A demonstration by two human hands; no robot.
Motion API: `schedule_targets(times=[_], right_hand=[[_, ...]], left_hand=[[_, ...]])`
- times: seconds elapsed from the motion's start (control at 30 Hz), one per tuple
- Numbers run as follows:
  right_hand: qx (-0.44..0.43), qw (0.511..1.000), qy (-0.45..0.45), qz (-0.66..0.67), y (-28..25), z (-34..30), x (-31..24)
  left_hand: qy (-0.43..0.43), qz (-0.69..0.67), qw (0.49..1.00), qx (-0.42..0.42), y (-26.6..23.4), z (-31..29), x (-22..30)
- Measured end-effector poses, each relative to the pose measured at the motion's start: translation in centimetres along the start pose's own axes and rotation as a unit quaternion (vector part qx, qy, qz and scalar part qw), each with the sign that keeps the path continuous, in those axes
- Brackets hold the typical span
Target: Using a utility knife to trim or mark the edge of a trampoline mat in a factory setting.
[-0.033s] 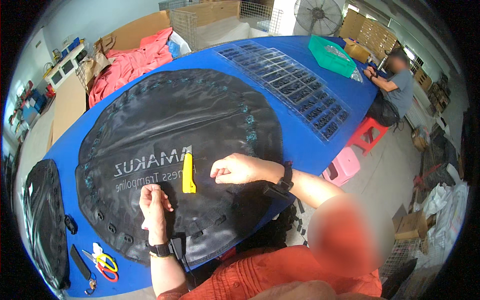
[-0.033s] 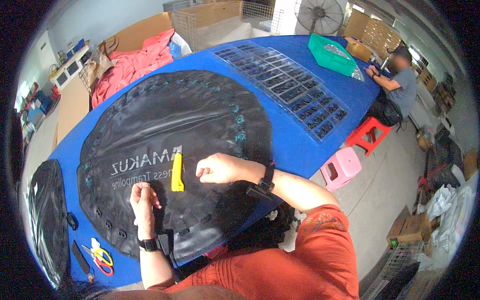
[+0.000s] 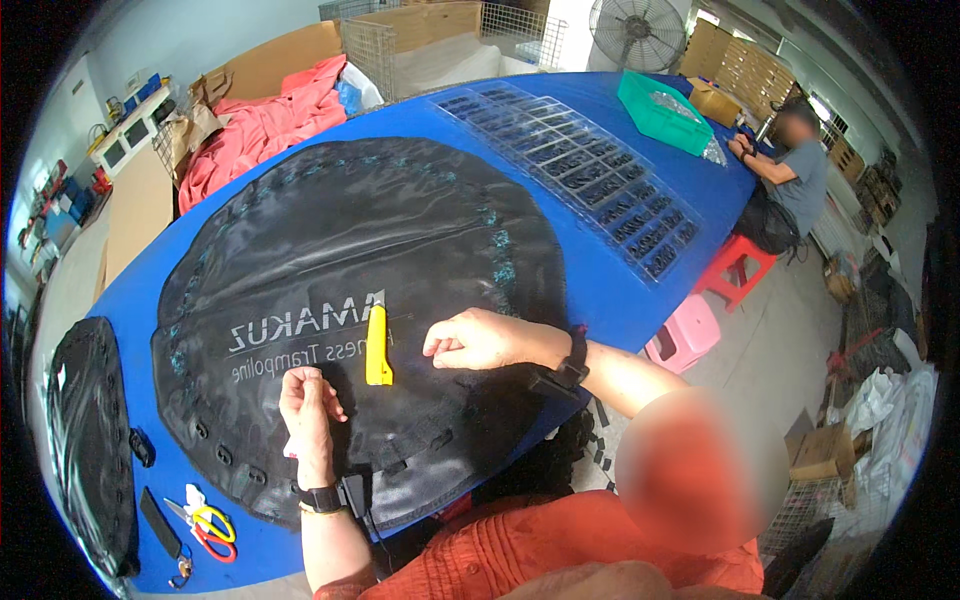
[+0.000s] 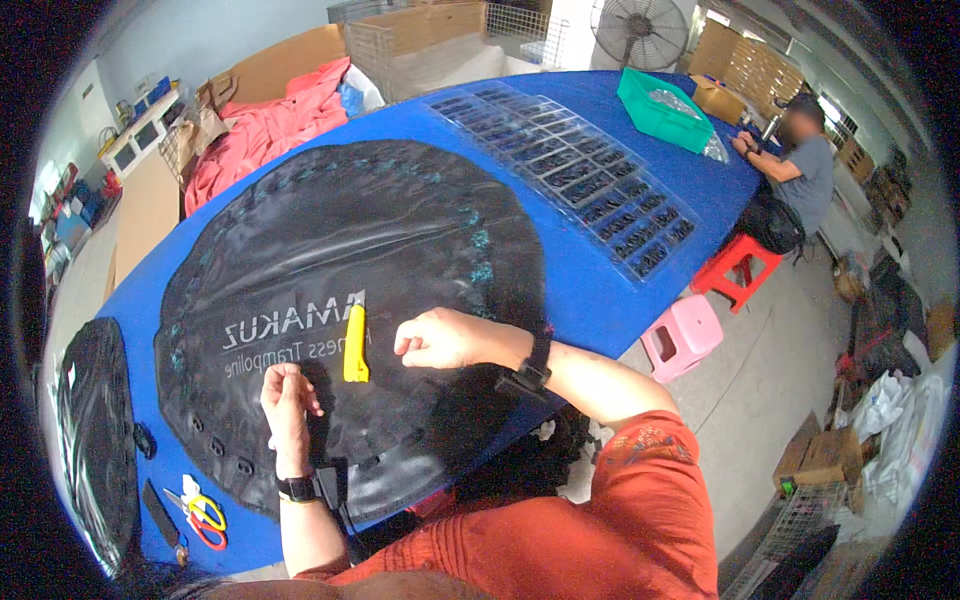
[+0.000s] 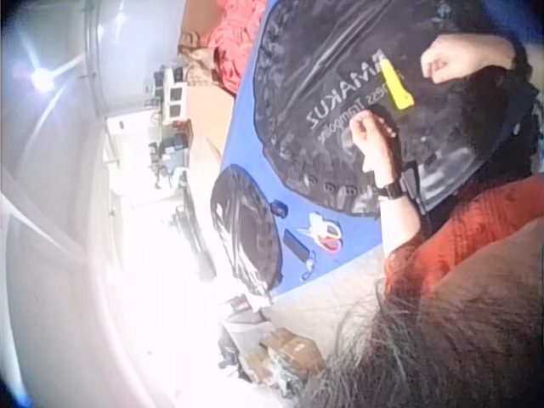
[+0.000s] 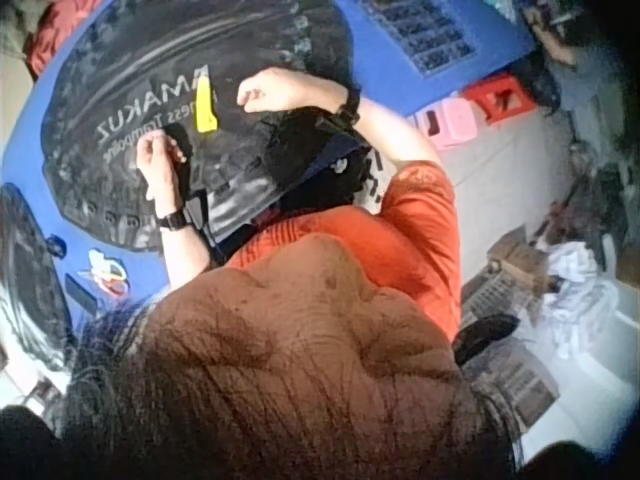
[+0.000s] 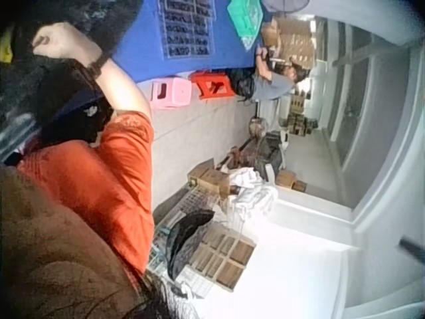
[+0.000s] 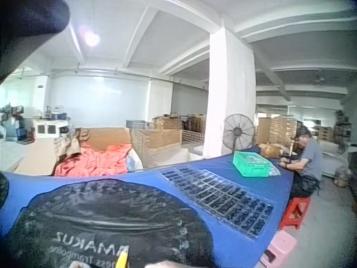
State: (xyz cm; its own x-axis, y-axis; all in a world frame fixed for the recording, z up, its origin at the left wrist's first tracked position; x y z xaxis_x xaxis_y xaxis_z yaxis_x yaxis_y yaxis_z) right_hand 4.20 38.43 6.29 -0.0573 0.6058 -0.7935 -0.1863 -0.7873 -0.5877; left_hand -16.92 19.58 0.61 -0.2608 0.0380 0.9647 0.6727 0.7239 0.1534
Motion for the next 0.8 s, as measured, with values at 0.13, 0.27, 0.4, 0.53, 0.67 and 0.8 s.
schedule_targets(times=[0.13, 0.27, 0.4, 0.53, 0.67, 0.8], right_hand=[[0.001, 1.000, 0.008, 0.009, 0.5, -1.9, -1.1], [0.008, 1.000, 0.011, -0.008, 1.3, -4.1, -0.9], [0.046, 0.999, 0.009, -0.018, 1.7, -6.0, -1.4], [0.014, 0.998, 0.050, -0.036, 2.7, -7.5, -1.3], [0.060, 0.997, 0.023, -0.042, 3.5, -8.6, -1.9], [0.095, 0.993, -0.017, -0.074, 4.3, -9.5, -2.5]], left_hand=[[0.009, -0.002, 1.000, -0.004, 0.2, -0.1, 0.5], [0.001, -0.008, 1.000, -0.001, 0.4, -0.1, 0.5], [0.003, -0.005, 1.000, -0.007, 0.6, -0.3, 0.7], [0.006, -0.017, 1.000, -0.010, 0.9, -0.4, 0.9], [0.008, -0.014, 1.000, -0.007, 0.5, -0.1, 0.6], [0.025, -0.024, 0.999, -0.019, 0.7, 0.0, 0.9]])
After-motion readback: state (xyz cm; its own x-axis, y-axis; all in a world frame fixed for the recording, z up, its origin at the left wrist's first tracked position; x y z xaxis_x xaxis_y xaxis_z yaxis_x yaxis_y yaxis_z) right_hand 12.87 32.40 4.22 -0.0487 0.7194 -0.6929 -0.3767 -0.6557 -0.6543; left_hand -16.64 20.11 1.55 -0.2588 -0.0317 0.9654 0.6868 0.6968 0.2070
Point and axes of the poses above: each hand's wrist, its own z-axis towards the middle knuckle, its own y-axis out of the palm, x = y × z, the point moved 9 cm from there along z, towards the middle knuckle, and after that the axes turned 10 degrees about -y, right-handed, at the moved point
